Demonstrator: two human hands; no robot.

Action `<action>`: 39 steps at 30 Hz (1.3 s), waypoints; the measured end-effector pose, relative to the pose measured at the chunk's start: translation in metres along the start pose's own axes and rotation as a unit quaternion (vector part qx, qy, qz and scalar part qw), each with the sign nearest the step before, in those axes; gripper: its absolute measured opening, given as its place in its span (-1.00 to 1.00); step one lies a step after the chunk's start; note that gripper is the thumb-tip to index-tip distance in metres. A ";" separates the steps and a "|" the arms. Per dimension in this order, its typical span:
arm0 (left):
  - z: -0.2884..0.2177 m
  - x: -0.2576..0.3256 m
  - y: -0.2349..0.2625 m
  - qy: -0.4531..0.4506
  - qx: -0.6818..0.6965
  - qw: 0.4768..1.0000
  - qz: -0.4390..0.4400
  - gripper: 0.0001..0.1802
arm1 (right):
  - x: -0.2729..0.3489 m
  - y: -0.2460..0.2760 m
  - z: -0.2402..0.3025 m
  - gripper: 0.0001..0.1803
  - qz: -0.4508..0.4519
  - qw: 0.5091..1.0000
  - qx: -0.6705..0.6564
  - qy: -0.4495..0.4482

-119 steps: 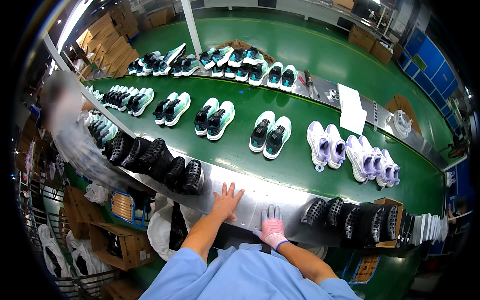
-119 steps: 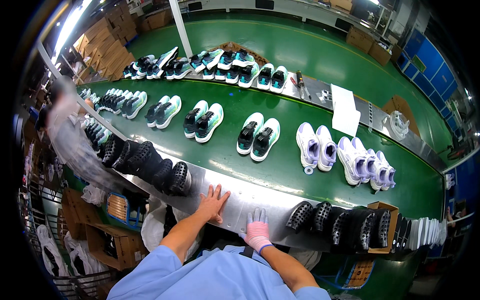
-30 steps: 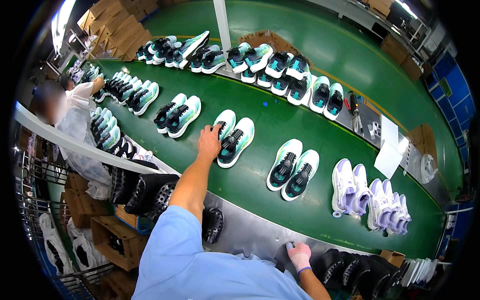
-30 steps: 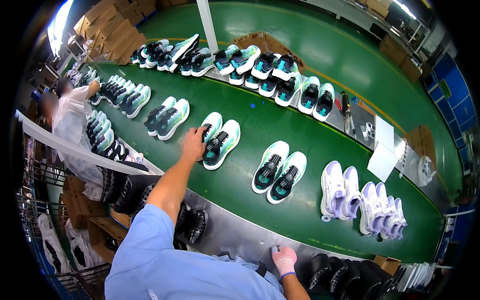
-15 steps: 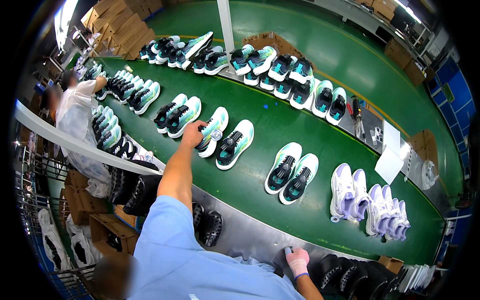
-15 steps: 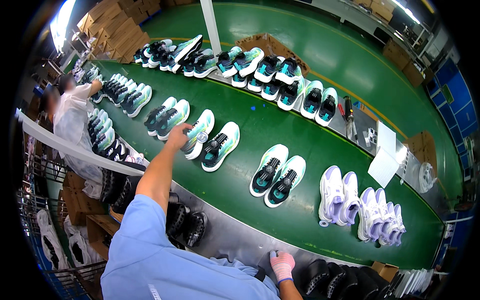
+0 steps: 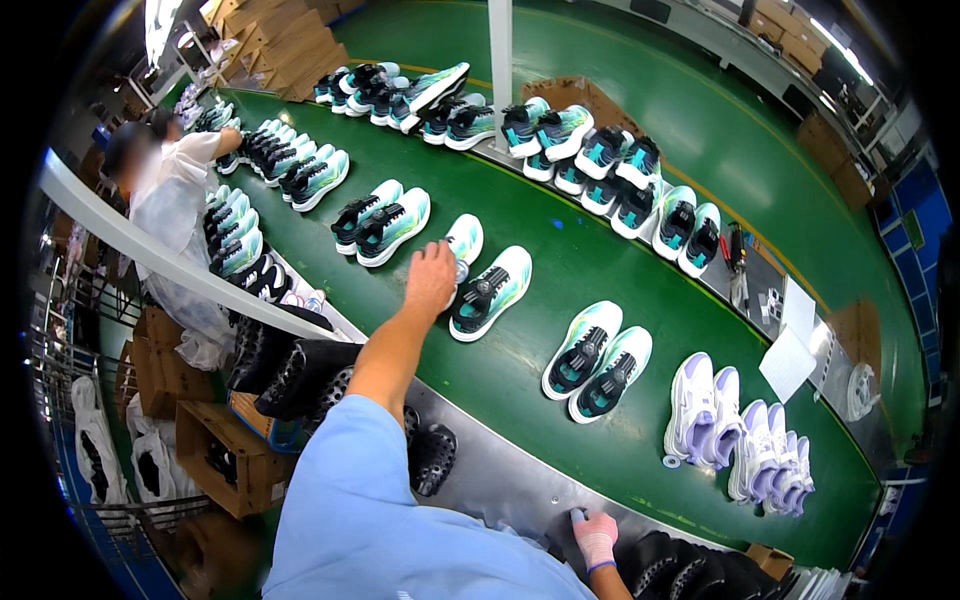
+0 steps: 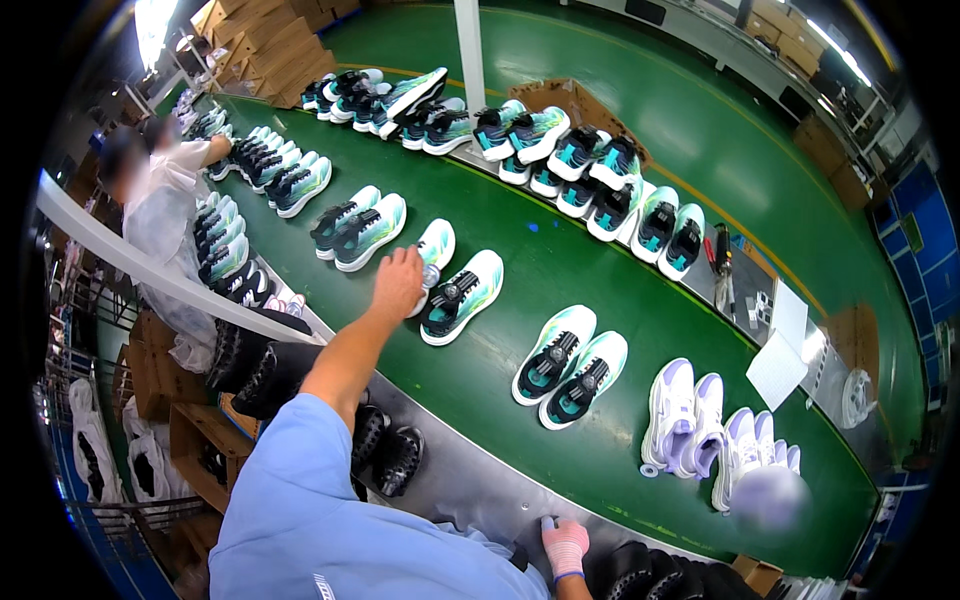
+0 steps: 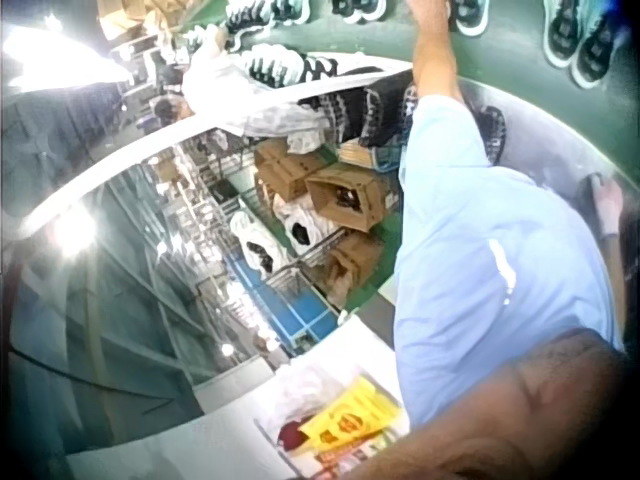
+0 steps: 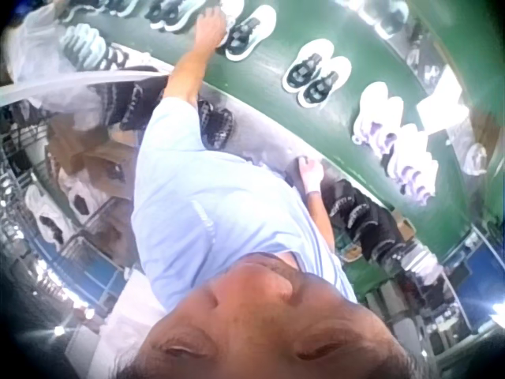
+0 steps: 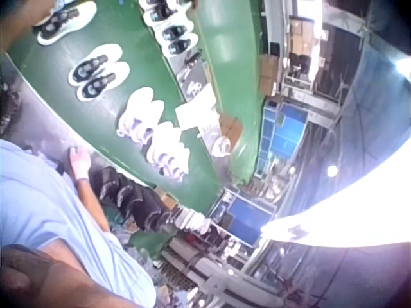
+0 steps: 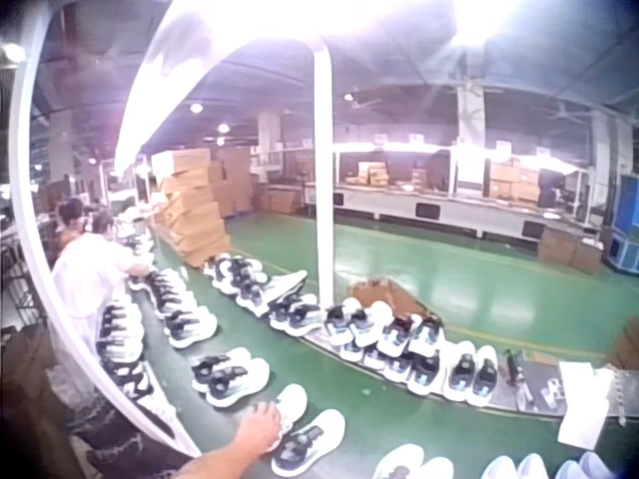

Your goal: The person picks up individual shoes from a container and places them into matching pairs on a conveyor belt, then moves pairs of shoes from the belt into a bin.

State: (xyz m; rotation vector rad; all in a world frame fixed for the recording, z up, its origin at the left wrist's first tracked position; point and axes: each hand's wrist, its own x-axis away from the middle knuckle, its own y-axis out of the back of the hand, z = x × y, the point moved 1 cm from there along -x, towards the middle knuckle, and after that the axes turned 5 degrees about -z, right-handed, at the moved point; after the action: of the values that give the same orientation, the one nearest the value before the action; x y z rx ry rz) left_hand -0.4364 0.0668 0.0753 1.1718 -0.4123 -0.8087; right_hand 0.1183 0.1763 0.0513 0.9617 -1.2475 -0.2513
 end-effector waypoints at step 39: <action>0.042 0.039 -0.053 0.680 0.706 0.164 -0.115 -0.57 | 0.002 0.008 -0.008 -0.43 -0.002 1.000 0.005 0.003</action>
State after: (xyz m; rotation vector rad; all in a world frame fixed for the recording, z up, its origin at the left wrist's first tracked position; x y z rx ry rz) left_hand -0.4572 0.0024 0.0364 3.1111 0.9623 1.2382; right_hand 0.1232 0.1835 0.0581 0.9739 -1.2427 -0.2457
